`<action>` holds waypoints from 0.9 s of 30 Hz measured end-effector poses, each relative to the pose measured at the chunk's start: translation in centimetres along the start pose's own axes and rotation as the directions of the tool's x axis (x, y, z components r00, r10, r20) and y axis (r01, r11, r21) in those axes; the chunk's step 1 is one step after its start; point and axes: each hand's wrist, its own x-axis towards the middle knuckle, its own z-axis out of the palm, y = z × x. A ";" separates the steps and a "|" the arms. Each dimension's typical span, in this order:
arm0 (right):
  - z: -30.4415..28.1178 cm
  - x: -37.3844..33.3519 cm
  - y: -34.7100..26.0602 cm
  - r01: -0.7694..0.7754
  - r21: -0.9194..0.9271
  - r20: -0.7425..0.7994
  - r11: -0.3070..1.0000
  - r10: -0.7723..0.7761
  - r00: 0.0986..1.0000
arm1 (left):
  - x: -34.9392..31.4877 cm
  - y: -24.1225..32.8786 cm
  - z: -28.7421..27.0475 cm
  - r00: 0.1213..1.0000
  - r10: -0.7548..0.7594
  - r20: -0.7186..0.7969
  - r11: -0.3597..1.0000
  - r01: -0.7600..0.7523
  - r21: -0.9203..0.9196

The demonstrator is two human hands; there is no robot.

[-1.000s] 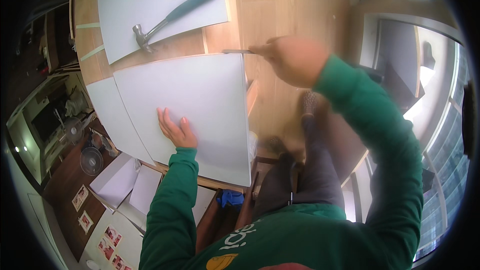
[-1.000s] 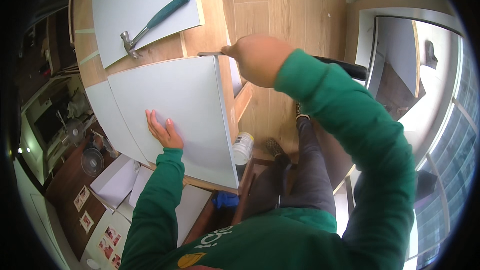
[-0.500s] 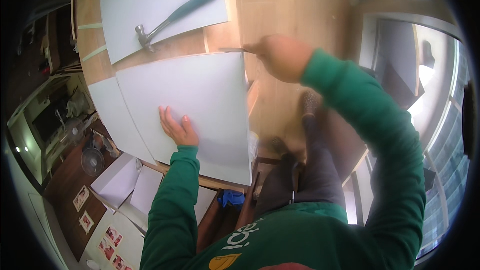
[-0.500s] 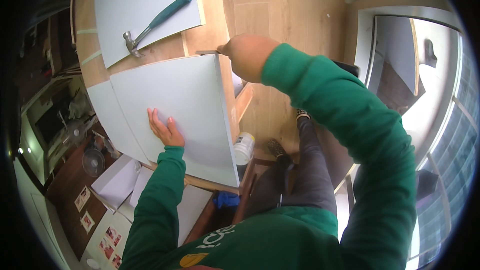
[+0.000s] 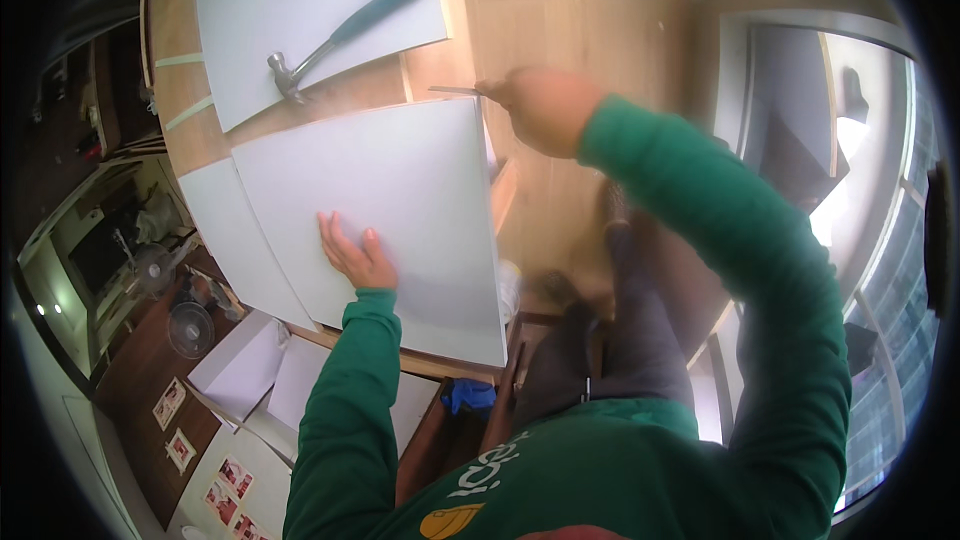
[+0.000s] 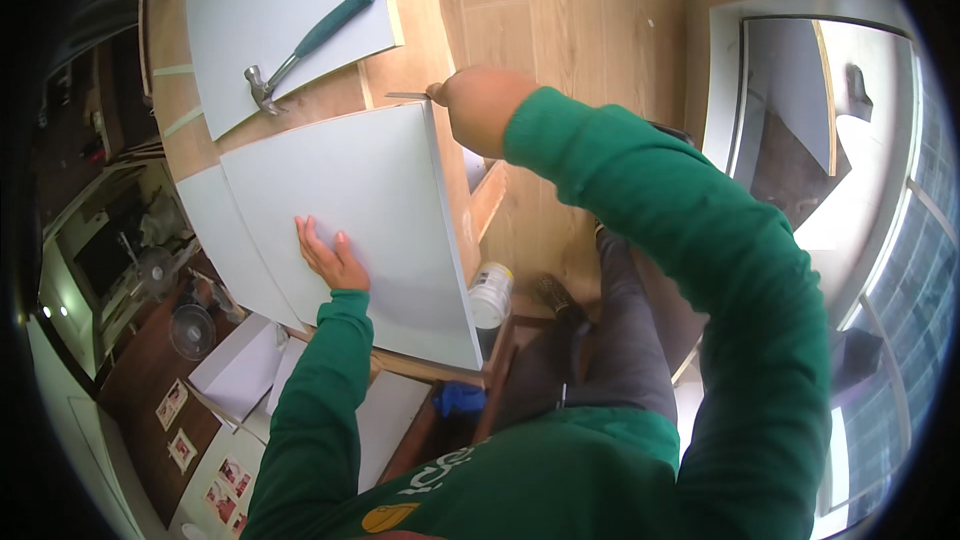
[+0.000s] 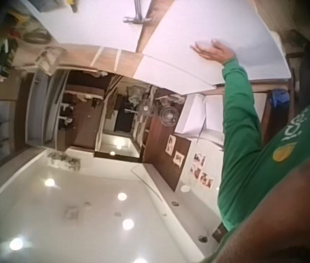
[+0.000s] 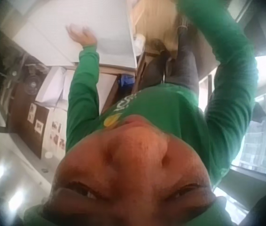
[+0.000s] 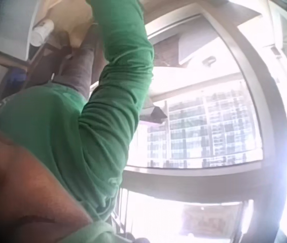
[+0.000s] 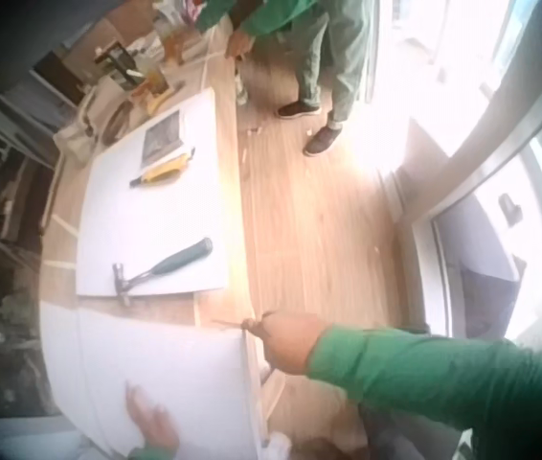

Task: The person cleans the edges of white panels with a tool, sands the edges with a sanding block, and then stacks the panels on a table.

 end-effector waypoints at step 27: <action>2.8 -3.6 3.6 0.017 0.984 -0.110 0.179 0.524 0.845 | -0.3 -0.4 0.1 0.999 -0.032 0.010 0.997 0.033 -0.076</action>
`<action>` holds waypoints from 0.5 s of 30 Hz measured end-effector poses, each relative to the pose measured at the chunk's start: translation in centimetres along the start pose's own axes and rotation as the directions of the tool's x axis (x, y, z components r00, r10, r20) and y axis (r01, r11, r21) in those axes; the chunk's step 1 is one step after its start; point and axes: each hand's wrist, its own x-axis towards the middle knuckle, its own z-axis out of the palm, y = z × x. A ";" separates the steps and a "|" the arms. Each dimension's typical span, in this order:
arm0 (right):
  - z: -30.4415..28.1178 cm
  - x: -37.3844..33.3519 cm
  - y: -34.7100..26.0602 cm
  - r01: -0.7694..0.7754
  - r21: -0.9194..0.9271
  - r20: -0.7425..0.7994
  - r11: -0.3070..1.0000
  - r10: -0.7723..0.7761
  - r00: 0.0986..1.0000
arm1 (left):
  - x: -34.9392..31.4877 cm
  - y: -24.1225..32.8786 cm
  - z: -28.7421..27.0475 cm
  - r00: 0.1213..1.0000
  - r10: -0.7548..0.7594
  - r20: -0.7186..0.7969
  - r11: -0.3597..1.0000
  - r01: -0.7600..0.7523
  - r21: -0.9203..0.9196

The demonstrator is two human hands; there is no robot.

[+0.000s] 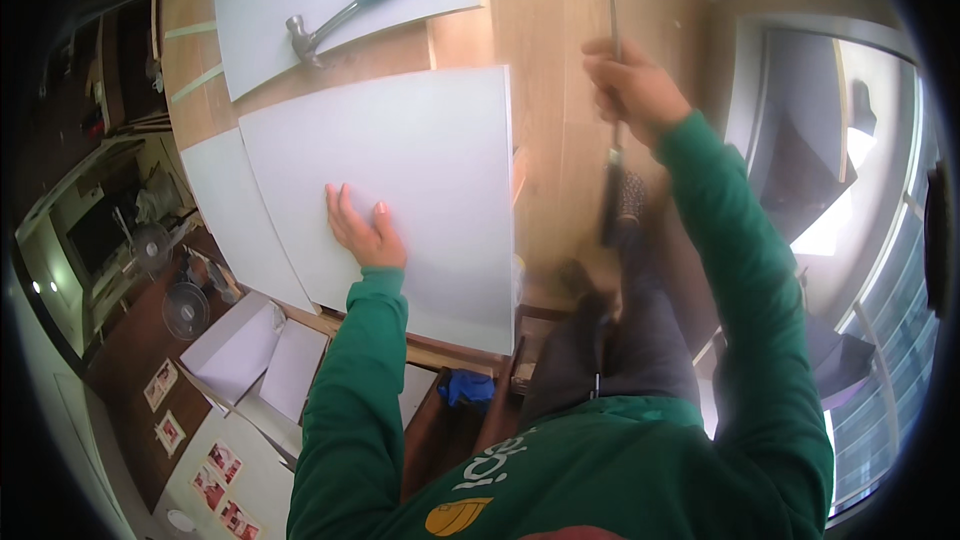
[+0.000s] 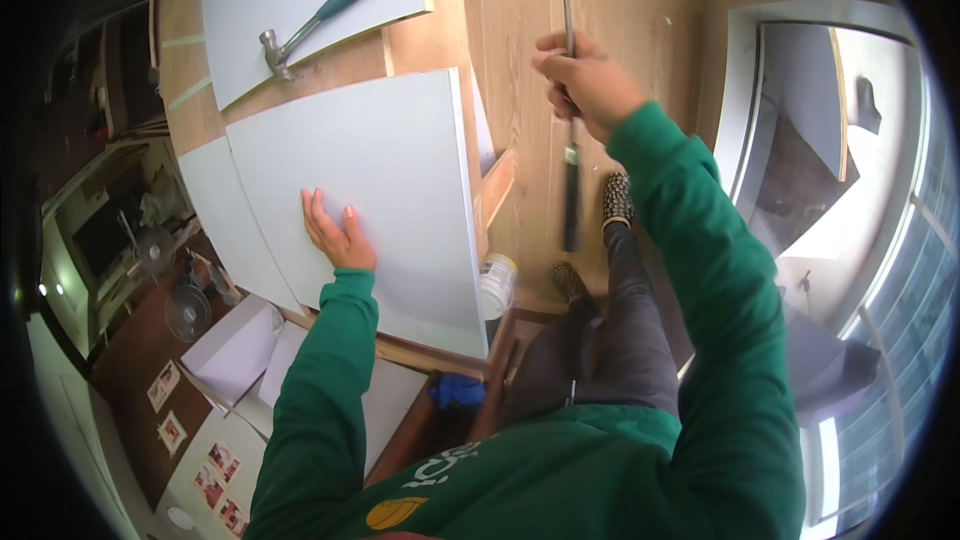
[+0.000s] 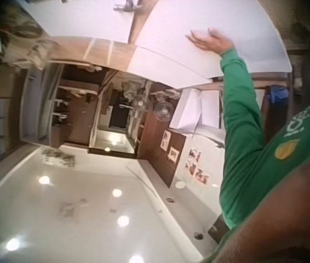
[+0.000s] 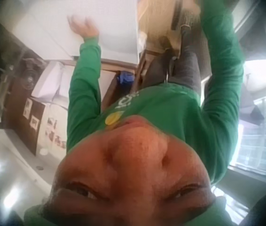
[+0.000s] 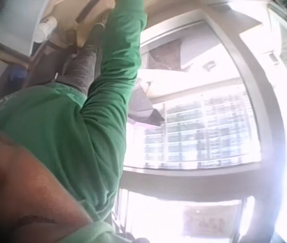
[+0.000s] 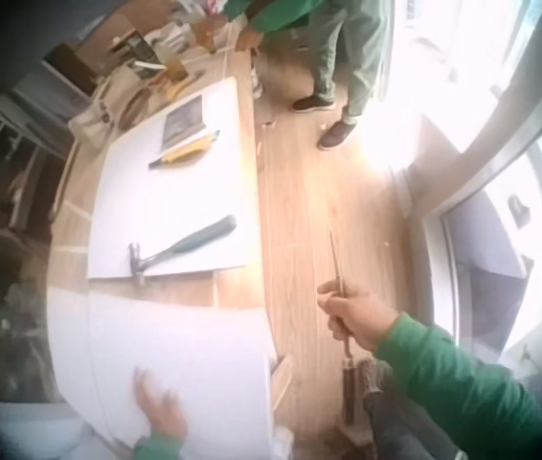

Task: The person cleans the edges of white panels with a tool, sands the edges with a sanding block, and then stacks the panels on a table.

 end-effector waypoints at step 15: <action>1.2 -2.7 3.3 0.401 -0.751 0.275 0.525 -0.304 0.912 | -0.1 -0.7 0.1 0.995 0.060 -0.077 0.998 -0.058 0.036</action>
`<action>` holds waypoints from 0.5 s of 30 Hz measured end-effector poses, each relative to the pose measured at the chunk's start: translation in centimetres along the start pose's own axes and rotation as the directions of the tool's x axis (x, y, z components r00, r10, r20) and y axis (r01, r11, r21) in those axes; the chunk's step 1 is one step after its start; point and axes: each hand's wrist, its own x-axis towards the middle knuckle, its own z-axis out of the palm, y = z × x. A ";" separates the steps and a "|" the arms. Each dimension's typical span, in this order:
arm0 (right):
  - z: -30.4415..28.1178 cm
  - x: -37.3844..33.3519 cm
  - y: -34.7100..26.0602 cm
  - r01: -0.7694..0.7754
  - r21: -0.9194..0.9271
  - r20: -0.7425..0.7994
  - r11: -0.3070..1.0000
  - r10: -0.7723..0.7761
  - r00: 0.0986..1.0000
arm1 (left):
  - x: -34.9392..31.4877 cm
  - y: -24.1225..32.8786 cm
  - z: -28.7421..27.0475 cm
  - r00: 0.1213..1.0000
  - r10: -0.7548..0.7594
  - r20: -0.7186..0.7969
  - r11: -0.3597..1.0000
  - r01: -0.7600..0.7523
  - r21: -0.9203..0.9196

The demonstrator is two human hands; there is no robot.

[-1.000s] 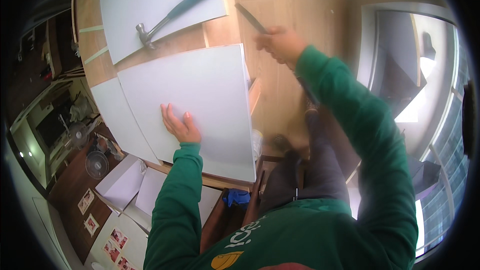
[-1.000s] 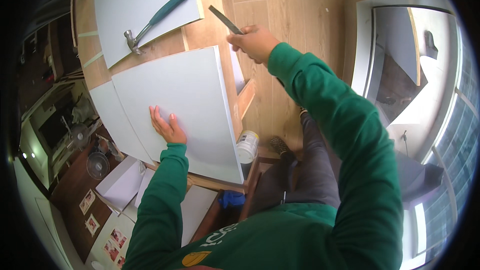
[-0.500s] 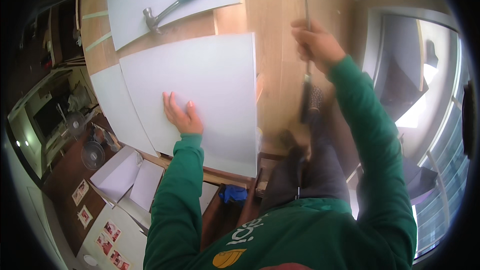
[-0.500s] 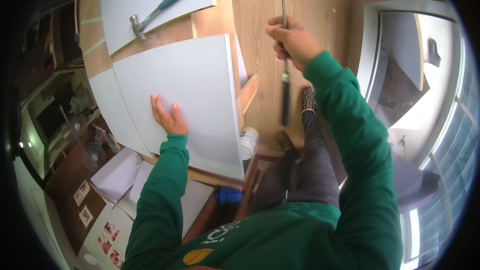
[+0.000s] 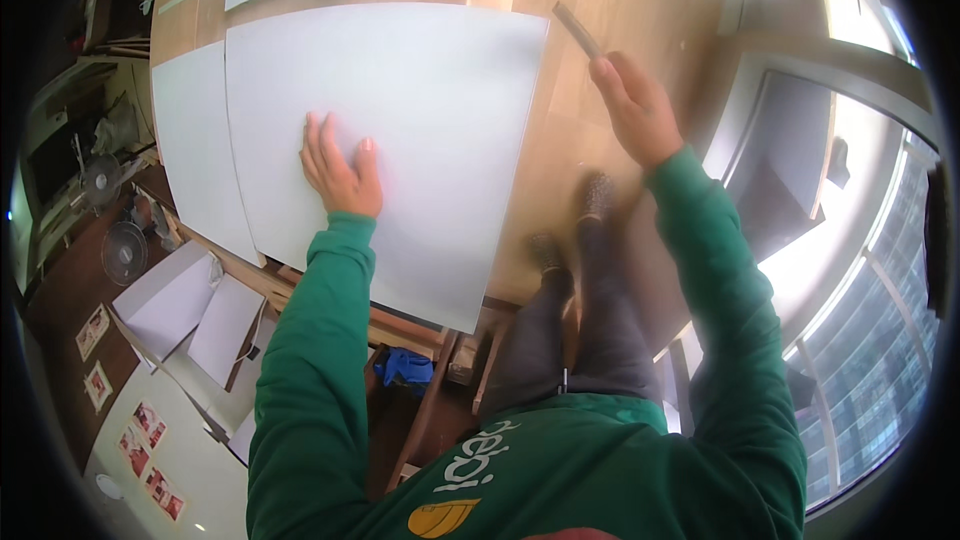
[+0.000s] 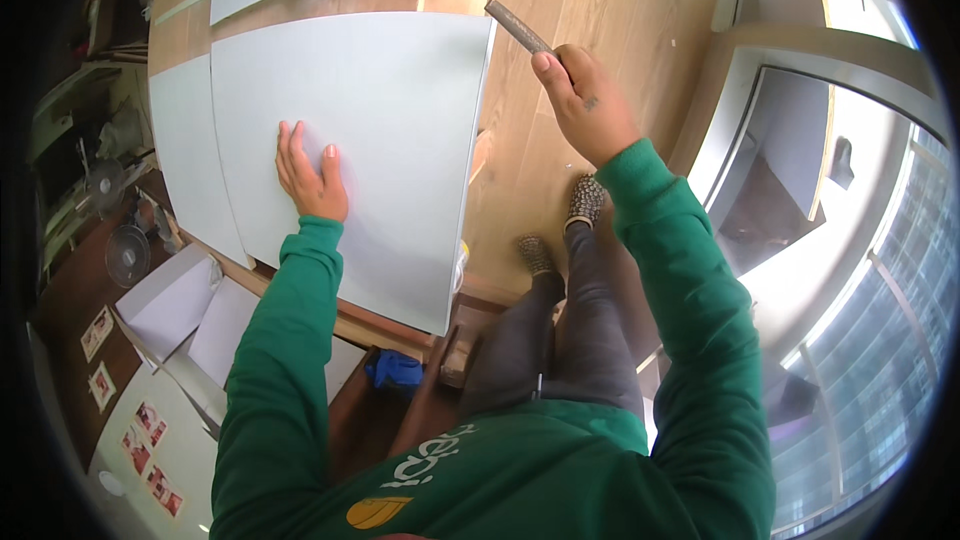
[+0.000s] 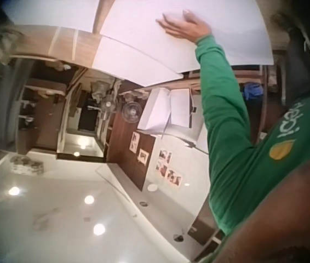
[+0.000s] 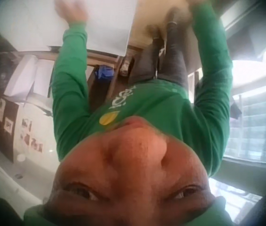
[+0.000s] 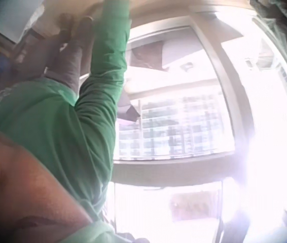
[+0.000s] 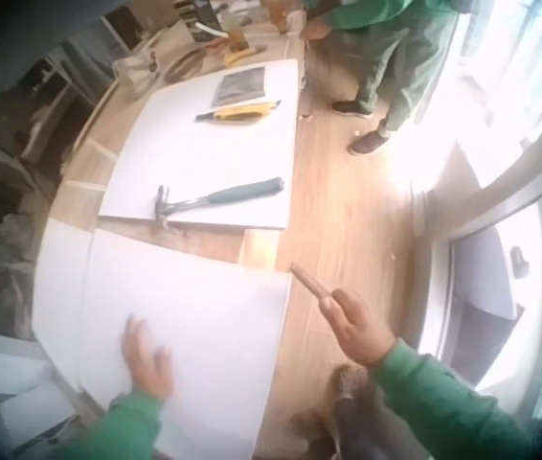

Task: The person cleans the edges of white panels with a tool, sands the edges with a sanding block, and then stacks the panels on a table.

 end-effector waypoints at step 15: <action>-0.3 -0.7 0.9 0.322 -0.332 -0.169 0.887 -0.392 0.904 | -0.2 -0.4 -0.3 1.000 -0.012 -0.011 1.000 0.013 0.024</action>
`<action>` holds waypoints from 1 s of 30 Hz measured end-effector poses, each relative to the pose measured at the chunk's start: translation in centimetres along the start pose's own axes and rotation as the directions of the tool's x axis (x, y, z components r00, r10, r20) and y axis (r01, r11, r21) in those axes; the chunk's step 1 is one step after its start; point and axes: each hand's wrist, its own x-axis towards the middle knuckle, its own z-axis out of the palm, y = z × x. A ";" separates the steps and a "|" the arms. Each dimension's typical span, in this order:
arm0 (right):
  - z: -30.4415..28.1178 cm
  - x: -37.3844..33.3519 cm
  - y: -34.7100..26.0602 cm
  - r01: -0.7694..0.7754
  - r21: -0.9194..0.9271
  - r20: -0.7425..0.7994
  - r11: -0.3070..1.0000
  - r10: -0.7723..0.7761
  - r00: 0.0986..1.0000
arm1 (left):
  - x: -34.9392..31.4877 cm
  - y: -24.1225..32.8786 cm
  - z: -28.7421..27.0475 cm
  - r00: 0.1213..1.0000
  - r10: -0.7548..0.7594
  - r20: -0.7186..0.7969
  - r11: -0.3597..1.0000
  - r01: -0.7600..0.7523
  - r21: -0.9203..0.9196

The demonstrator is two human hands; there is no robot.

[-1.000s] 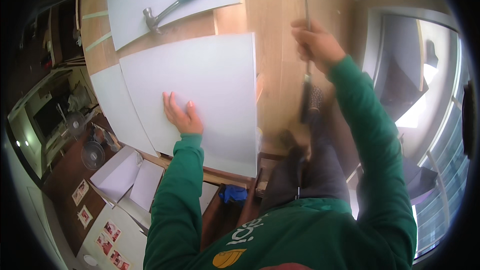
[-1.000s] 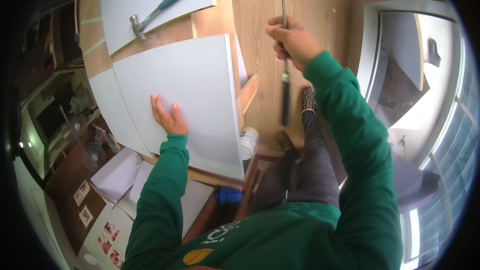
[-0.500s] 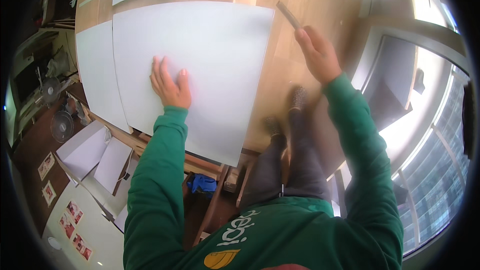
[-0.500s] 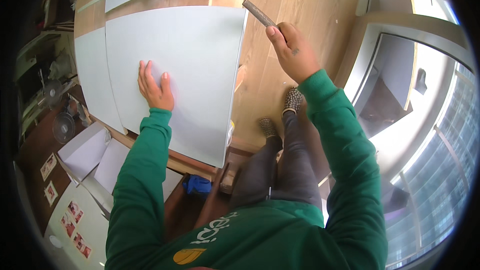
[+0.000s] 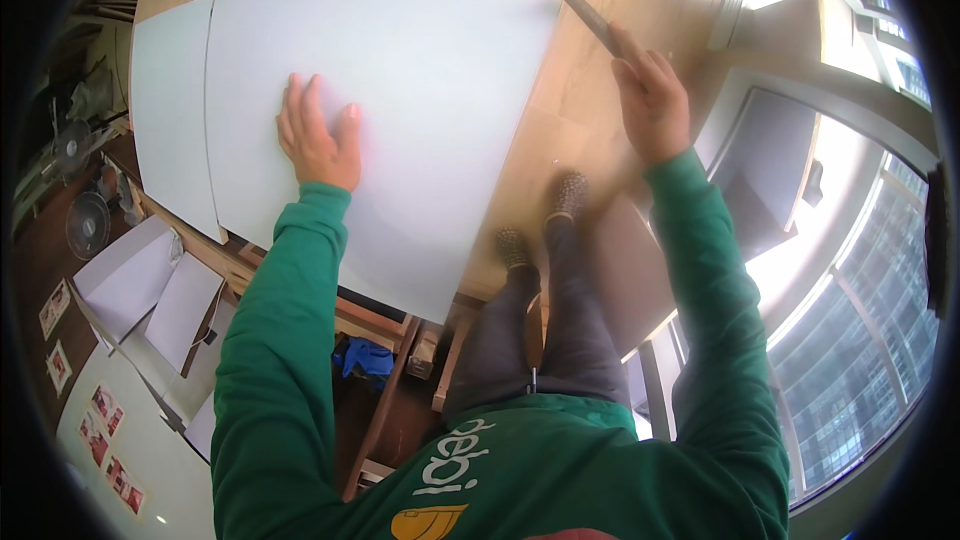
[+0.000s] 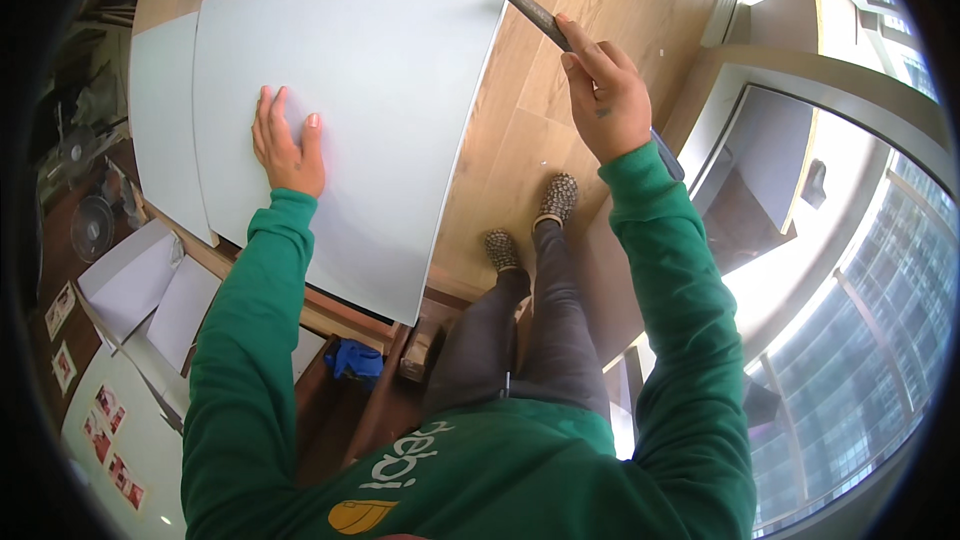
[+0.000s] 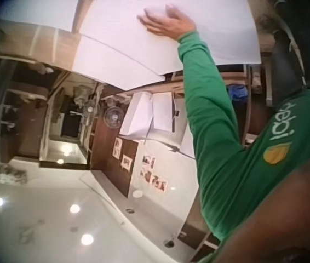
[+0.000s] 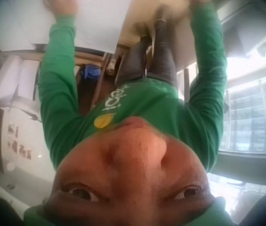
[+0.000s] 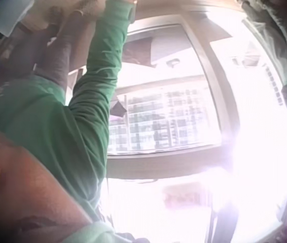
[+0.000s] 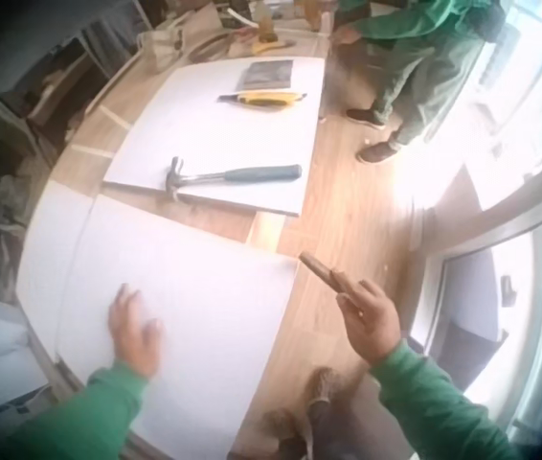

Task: The person cleans the edges of white panels with a tool, sands the edges with a sanding block, and then stacks the panels on a table.

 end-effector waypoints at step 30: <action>-0.2 -0.6 -0.8 -0.059 -0.038 0.052 0.998 0.061 0.997 | 0.2 -0.1 0.0 1.000 -0.010 0.027 1.000 0.011 -0.025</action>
